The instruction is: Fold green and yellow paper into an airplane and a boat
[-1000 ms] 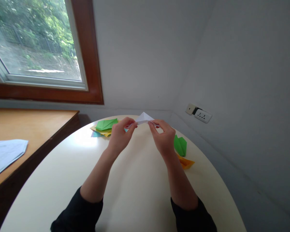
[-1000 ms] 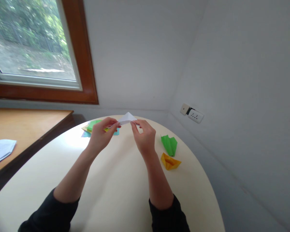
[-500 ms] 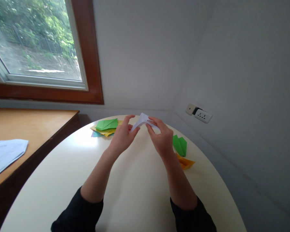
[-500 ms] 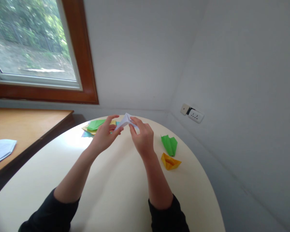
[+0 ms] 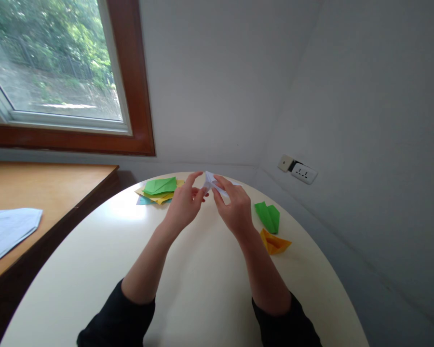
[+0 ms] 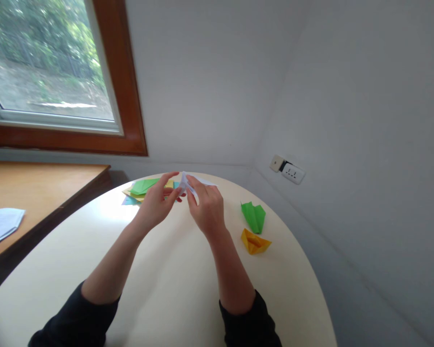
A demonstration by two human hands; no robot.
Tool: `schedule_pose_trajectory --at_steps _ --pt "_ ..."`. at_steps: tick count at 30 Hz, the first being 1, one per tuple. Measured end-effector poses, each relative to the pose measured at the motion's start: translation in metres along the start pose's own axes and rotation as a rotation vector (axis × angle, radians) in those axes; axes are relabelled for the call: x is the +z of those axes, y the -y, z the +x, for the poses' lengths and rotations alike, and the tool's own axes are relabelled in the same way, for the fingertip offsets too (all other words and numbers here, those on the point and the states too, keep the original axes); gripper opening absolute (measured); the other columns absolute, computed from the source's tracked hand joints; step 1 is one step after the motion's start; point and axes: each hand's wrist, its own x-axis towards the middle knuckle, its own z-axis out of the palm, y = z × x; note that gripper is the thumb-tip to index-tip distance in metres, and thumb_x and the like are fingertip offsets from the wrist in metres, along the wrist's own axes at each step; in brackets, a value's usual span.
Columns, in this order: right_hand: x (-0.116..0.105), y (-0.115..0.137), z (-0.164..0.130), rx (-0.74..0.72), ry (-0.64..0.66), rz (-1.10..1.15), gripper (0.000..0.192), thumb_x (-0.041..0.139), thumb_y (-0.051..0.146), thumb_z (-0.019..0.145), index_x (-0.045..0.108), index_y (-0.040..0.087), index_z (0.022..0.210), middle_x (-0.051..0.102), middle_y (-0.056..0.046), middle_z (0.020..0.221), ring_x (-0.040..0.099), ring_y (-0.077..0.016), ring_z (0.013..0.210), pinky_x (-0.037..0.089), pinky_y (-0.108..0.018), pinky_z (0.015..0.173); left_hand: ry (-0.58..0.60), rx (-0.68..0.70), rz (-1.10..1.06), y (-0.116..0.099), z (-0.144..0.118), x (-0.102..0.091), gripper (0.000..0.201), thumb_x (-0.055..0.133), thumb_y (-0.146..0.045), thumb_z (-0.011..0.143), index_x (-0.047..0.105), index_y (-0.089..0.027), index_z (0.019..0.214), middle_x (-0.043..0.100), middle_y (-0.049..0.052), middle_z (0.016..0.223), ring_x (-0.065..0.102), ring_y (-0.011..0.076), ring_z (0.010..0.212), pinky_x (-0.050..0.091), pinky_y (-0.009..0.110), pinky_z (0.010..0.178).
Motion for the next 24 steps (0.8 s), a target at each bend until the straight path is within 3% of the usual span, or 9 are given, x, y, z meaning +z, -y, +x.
schedule_pose_trajectory --at_steps 9,18,24 --pt "0.002 0.002 -0.001 -0.034 0.068 0.066 0.040 0.051 0.013 0.080 0.049 0.022 0.119 0.070 -0.004 0.096 0.065 -0.0181 0.082 0.048 -0.033 0.078 0.013 0.011 -0.011 -0.001 0.000 0.000 0.045 0.045 -0.018 0.080 0.042 -0.014 0.125 0.069 0.005 0.075 0.067 0.0166 0.070 0.050 0.029 0.070" --pt "0.004 0.004 -0.001 -0.026 0.053 0.052 0.044 0.041 0.003 0.077 0.051 0.021 0.116 0.070 -0.003 0.090 0.064 -0.0172 0.080 0.047 -0.032 0.076 0.048 0.117 -0.038 0.005 0.000 0.001 0.051 0.041 -0.012 0.077 0.039 -0.018 0.128 0.056 -0.004 0.061 0.057 0.0122 0.060 0.047 0.026 0.065" --pt "0.003 0.004 0.000 -0.021 0.039 0.047 0.043 0.041 0.004 0.078 0.051 0.021 0.116 0.070 -0.003 0.091 0.063 -0.0172 0.080 0.047 -0.032 0.076 0.055 0.128 -0.118 0.009 0.002 0.003 0.051 0.040 -0.010 0.077 0.039 -0.019 0.127 0.054 -0.004 0.064 0.053 0.0101 0.056 0.047 0.026 0.064"
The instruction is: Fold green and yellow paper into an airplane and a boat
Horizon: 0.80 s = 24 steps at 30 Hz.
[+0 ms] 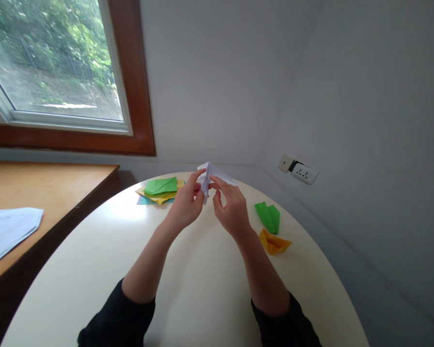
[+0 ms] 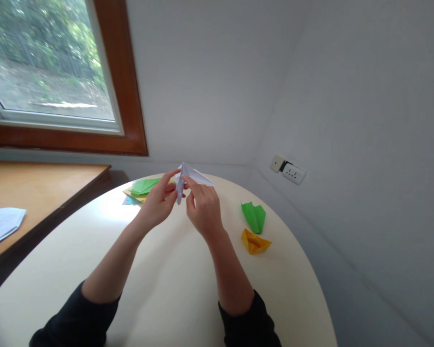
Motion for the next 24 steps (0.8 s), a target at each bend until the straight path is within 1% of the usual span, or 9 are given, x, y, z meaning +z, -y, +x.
schedule_pose_trajectory --at_steps 4,8,10,15,19,24 --pt "-0.0006 0.0015 0.0004 0.004 0.006 0.009 0.043 0.041 0.003 0.078 0.051 0.021 0.116 0.069 -0.004 0.092 0.063 -0.0172 0.081 0.047 -0.032 0.076 -0.017 -0.006 0.004 -0.0003 0.0005 0.0009 0.045 0.040 -0.014 0.081 0.042 -0.019 0.125 0.057 -0.001 0.069 0.056 0.0123 0.064 0.048 0.027 0.068" --pt "-0.0005 0.0029 0.0001 0.006 0.029 0.007 0.041 0.040 0.006 0.080 0.051 0.021 0.117 0.068 -0.005 0.097 0.062 -0.0181 0.083 0.047 -0.032 0.074 -0.047 -0.005 0.115 -0.0061 0.0000 0.0010 0.038 0.046 -0.026 0.084 0.047 -0.016 0.121 0.063 0.004 0.081 0.059 0.0160 0.073 0.048 0.030 0.072" --pt "-0.0003 0.0031 0.0001 0.009 0.035 0.011 0.041 0.040 0.006 0.081 0.051 0.021 0.118 0.068 -0.006 0.099 0.062 -0.0182 0.084 0.046 -0.033 0.075 -0.051 0.007 0.160 -0.0080 -0.0003 0.0010 0.036 0.049 -0.029 0.083 0.050 -0.016 0.117 0.065 0.006 0.086 0.060 0.0174 0.077 0.048 0.031 0.073" --pt "-0.0005 0.0031 0.0001 0.004 0.029 0.015 0.041 0.040 0.005 0.080 0.053 0.018 0.116 0.068 -0.007 0.099 0.061 -0.0187 0.084 0.047 -0.033 0.076 -0.036 0.014 0.158 -0.0068 -0.0003 0.0008 0.034 0.048 -0.025 0.083 0.050 -0.017 0.116 0.066 0.008 0.096 0.062 0.0185 0.081 0.049 0.031 0.073" --pt "-0.0007 0.0031 -0.0001 0.010 0.027 0.016 0.040 0.041 0.005 0.079 0.053 0.018 0.115 0.069 -0.007 0.097 0.061 -0.0190 0.084 0.047 -0.033 0.076 -0.028 0.023 0.126 -0.0049 -0.0001 0.0004 0.034 0.045 -0.018 0.082 0.051 -0.016 0.116 0.064 0.010 0.106 0.063 0.0192 0.086 0.050 0.034 0.079" --pt "-0.0012 0.0016 0.0003 0.055 0.002 0.041 0.036 0.041 0.008 0.081 0.056 0.019 0.111 0.069 -0.006 0.093 0.063 -0.0184 0.084 0.048 -0.033 0.076 -0.036 0.034 0.120 -0.0032 0.0004 -0.0007 0.033 0.041 -0.015 0.082 0.052 -0.017 0.114 0.064 0.010 0.108 0.064 0.0178 0.083 0.050 0.034 0.079"
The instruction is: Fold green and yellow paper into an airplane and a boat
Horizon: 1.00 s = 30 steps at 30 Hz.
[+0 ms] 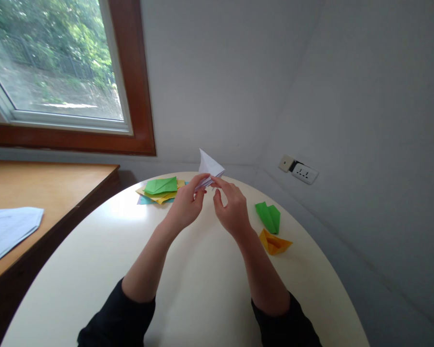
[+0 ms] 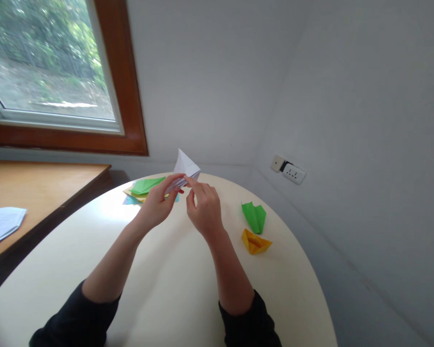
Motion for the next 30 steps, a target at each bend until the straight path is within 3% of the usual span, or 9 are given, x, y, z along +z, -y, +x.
schedule_pose_trajectory --at_steps 7,13,24,27,30 --pt "-0.008 -0.007 0.003 0.270 -0.181 0.048 0.022 0.046 0.021 0.084 0.063 0.018 0.098 0.070 -0.005 0.078 0.063 -0.0157 0.068 0.047 -0.026 0.057 0.025 -0.004 0.047 -0.003 -0.001 -0.003 0.037 0.037 -0.012 0.082 0.052 -0.017 0.115 0.064 0.009 0.105 0.063 0.0161 0.080 0.049 0.032 0.076" --pt "-0.012 -0.014 0.005 0.452 -0.178 0.135 0.027 0.050 0.030 0.083 0.064 0.017 0.101 0.071 -0.007 0.082 0.063 -0.0167 0.071 0.045 -0.025 0.055 0.067 0.032 0.049 -0.004 -0.003 -0.004 0.038 0.035 -0.012 0.083 0.052 -0.019 0.116 0.064 0.008 0.104 0.062 0.0149 0.078 0.048 0.030 0.075" --pt "-0.014 -0.013 0.007 0.434 -0.175 0.187 0.020 0.055 0.030 0.080 0.068 0.017 0.086 0.071 -0.006 0.081 0.062 -0.0160 0.071 0.044 -0.026 0.058 0.111 0.060 0.042 -0.005 -0.004 -0.006 0.042 0.033 -0.008 0.080 0.052 -0.019 0.116 0.061 0.008 0.110 0.061 0.0150 0.080 0.048 0.033 0.079" --pt "-0.014 -0.012 0.007 0.443 -0.177 0.204 0.019 0.056 0.031 0.080 0.068 0.017 0.085 0.071 -0.005 0.079 0.062 -0.0163 0.070 0.044 -0.026 0.058 0.068 0.074 0.010 -0.005 -0.004 -0.007 0.051 0.037 -0.007 0.079 0.043 -0.024 0.126 0.058 0.007 0.117 0.062 0.0139 0.079 0.048 0.033 0.080" --pt "-0.013 -0.012 0.007 0.450 -0.179 0.224 0.019 0.057 0.032 0.079 0.068 0.018 0.086 0.071 -0.005 0.080 0.062 -0.0165 0.071 0.044 -0.026 0.058 0.017 0.081 0.011 -0.003 -0.004 -0.007 0.059 0.041 -0.009 0.080 0.029 -0.027 0.135 0.063 0.004 0.097 0.061 0.0153 0.077 0.049 0.034 0.077"
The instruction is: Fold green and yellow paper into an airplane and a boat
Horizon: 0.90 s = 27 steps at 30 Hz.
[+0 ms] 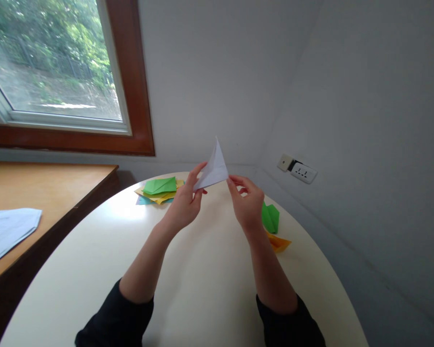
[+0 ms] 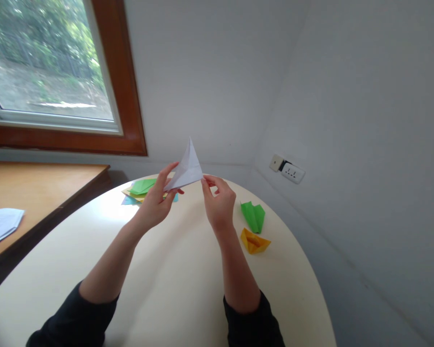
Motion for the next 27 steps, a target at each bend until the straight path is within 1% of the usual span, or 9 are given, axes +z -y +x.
schedule_pose_trajectory --at_steps 2,5,8,13,17,19,22,27 --pt "0.0005 0.0000 -0.0001 0.002 -0.001 0.013 0.019 0.057 0.031 0.079 0.068 0.017 0.086 0.071 -0.006 0.081 0.062 -0.0164 0.072 0.044 -0.026 0.059 -0.012 -0.004 -0.002 0.0009 -0.0002 0.0001 0.063 0.042 -0.010 0.080 0.023 -0.026 0.138 0.062 0.003 0.087 0.060 0.0161 0.076 0.049 0.036 0.078" --pt "0.0011 -0.0003 0.0001 0.010 0.000 0.028 0.018 0.057 0.029 0.079 0.068 0.017 0.086 0.071 -0.006 0.080 0.063 -0.0166 0.072 0.045 -0.027 0.060 0.004 -0.036 -0.015 0.0014 0.0001 0.0003 0.064 0.043 -0.009 0.079 0.022 -0.024 0.138 0.062 0.004 0.087 0.060 0.0164 0.077 0.049 0.036 0.077" --pt "0.0017 -0.0009 0.0006 0.023 0.007 0.067 0.017 0.057 0.028 0.079 0.067 0.017 0.087 0.071 -0.006 0.081 0.063 -0.0168 0.074 0.046 -0.028 0.062 0.029 -0.068 -0.023 0.0015 0.0007 0.0003 0.062 0.044 -0.009 0.078 0.026 -0.021 0.136 0.063 0.005 0.086 0.061 0.0173 0.080 0.049 0.033 0.072" --pt "0.0033 -0.0009 0.0010 0.044 0.018 0.153 0.017 0.057 0.027 0.079 0.067 0.017 0.089 0.071 -0.006 0.084 0.064 -0.0174 0.078 0.048 -0.029 0.067 0.044 -0.046 -0.014 0.0017 0.0011 0.0011 0.053 0.046 -0.011 0.077 0.036 -0.017 0.129 0.064 0.004 0.086 0.061 0.0175 0.081 0.048 0.034 0.077" --pt "0.0050 -0.0011 0.0001 0.036 0.040 0.203 0.018 0.057 0.028 0.079 0.067 0.018 0.090 0.071 -0.007 0.087 0.064 -0.0178 0.081 0.049 -0.030 0.067 0.043 -0.057 0.019 -0.0006 0.0005 0.0018 0.043 0.050 -0.016 0.077 0.043 -0.017 0.120 0.063 0.005 0.092 0.060 0.0175 0.079 0.049 0.031 0.071" --pt "0.0062 -0.0014 -0.0006 0.025 0.052 0.223 0.018 0.057 0.028 0.079 0.067 0.018 0.091 0.071 -0.007 0.089 0.065 -0.0180 0.083 0.050 -0.030 0.068 0.042 -0.073 0.052 -0.0019 0.0003 0.0016 0.038 0.051 -0.017 0.077 0.046 -0.017 0.115 0.063 0.006 0.091 0.059 0.0180 0.078 0.049 0.031 0.069" --pt "0.0080 -0.0020 -0.0019 0.012 0.066 0.231 0.020 0.055 0.028 0.080 0.067 0.019 0.093 0.071 -0.008 0.092 0.065 -0.0185 0.085 0.050 -0.030 0.068 0.044 -0.085 0.067 -0.0029 0.0002 0.0015 0.034 0.052 -0.019 0.077 0.048 -0.017 0.111 0.063 0.006 0.090 0.059 0.0197 0.079 0.049 0.033 0.070" --pt "0.0093 -0.0024 -0.0034 0.004 0.085 0.210 0.022 0.053 0.029 0.081 0.067 0.020 0.096 0.071 -0.007 0.092 0.065 -0.0191 0.086 0.051 -0.031 0.069 0.067 -0.062 0.022 -0.0032 0.0003 0.0025 0.033 0.053 -0.021 0.078 0.048 -0.017 0.110 0.062 0.006 0.091 0.059 0.0207 0.085 0.048 0.035 0.075"
